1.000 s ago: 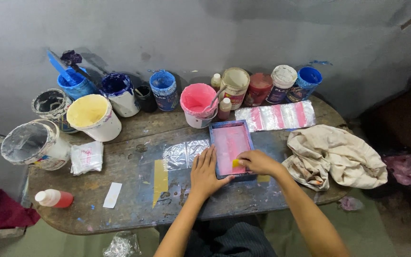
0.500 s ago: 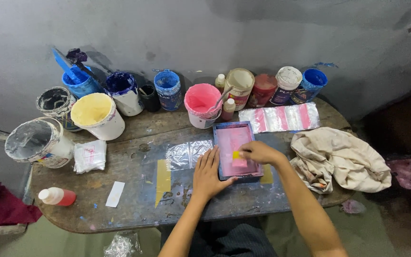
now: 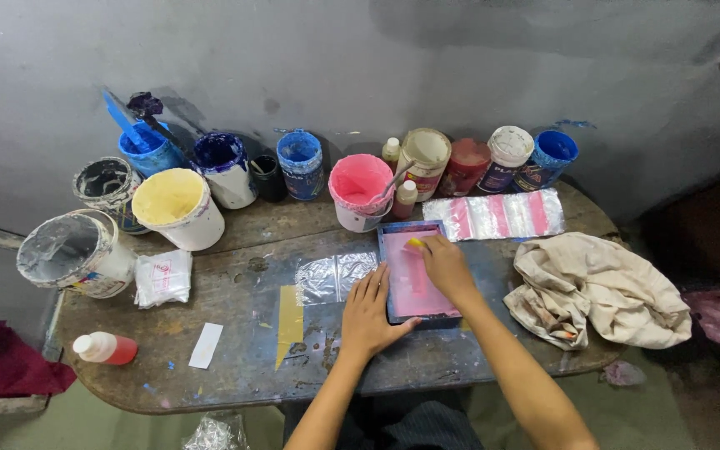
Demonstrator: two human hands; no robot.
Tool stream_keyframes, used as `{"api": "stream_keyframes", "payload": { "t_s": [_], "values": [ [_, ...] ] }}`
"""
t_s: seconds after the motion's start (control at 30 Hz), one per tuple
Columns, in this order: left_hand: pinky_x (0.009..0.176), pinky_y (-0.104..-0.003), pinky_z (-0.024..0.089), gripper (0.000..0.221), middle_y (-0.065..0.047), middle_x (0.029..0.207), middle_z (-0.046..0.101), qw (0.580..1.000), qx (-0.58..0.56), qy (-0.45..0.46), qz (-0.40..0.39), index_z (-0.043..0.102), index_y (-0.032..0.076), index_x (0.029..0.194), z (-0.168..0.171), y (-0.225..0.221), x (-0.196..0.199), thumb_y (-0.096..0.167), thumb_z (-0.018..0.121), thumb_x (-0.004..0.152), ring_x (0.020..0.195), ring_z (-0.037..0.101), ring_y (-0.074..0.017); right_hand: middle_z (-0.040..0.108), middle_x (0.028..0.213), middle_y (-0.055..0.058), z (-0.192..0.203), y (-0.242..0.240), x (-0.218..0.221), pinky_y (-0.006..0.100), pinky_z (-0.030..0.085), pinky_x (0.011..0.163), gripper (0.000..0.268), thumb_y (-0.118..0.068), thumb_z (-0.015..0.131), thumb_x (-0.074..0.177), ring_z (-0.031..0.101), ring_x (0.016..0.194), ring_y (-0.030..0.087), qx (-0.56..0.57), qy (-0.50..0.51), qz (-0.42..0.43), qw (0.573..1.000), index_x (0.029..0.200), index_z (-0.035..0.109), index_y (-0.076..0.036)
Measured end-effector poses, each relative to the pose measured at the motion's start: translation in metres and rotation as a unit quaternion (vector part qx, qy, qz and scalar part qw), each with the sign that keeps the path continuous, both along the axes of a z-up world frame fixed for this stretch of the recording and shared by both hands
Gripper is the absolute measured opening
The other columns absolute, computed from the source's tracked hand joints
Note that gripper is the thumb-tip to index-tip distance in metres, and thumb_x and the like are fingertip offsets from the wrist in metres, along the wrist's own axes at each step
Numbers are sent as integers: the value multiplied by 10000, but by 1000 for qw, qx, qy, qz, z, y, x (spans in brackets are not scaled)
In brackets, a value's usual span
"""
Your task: The person stirs pink ink in a cup and then uses a spreader to apply it evenly onto a small screen printing frame.
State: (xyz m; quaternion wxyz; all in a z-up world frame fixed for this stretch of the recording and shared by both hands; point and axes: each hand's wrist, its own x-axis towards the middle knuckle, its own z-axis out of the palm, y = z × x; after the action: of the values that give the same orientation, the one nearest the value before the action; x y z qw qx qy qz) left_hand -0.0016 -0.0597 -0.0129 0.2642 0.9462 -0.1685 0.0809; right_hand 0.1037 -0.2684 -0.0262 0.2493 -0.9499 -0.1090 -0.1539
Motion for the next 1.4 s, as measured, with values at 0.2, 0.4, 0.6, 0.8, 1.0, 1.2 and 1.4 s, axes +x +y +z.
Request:
{"api": "stream_keyframes", "payload": {
  "t_s": [0.2,0.4,0.6,0.8,1.0,1.2,1.4],
  "values": [
    [1219,-460,243,1096,-81,1620,386,1000,2,-7,-2,399,90,1545,-2,0,0,815,619,753,1443,406,-287,671,882,45,19,17,-21,349,601,764,156,-204,557,1013,734,877,283,-65,-49,56,995,1046,704,-161],
    [1215,-465,249,1099,-79,1622,385,1000,4,-15,2,401,91,1544,-5,-1,1,797,647,738,1443,407,-288,632,866,7,-26,3,-29,313,581,774,71,-194,584,954,705,900,246,-156,-44,78,984,957,655,-192],
    [1218,-465,243,1088,-81,1621,388,1000,0,-9,4,396,98,1549,-5,-1,0,772,668,739,1447,404,-289,623,857,-9,-13,2,-56,306,578,764,52,-185,589,931,691,906,223,-183,-29,87,979,955,631,-206],
    [1223,-461,234,1103,-79,1626,374,1000,3,2,3,386,98,1552,-4,-1,0,785,663,735,1450,395,-286,655,826,38,-26,-15,-58,382,589,752,94,-140,609,904,711,846,290,-137,51,119,982,938,678,-193],
    [1224,-453,245,1114,-71,1632,363,1000,3,2,3,387,100,1552,-2,-1,-1,804,651,730,1445,402,-279,719,842,104,21,-12,-21,429,591,768,63,-181,681,899,739,875,357,-40,85,56,994,914,724,-137],
    [1219,-457,248,1119,-77,1624,380,1000,-2,-5,6,401,87,1546,-3,-1,-1,824,633,737,1442,409,-284,671,860,-3,-14,-12,10,309,587,755,98,-186,605,937,724,872,219,-138,-7,82,987,954,699,-209],
    [1221,-457,241,1104,-86,1614,398,1000,-4,-9,8,423,80,1532,-3,-1,-1,811,648,737,1437,417,-284,641,870,-5,-20,-13,-22,305,583,765,101,-171,580,944,701,919,227,-157,-4,107,982,963,670,-213]
  ]
}}
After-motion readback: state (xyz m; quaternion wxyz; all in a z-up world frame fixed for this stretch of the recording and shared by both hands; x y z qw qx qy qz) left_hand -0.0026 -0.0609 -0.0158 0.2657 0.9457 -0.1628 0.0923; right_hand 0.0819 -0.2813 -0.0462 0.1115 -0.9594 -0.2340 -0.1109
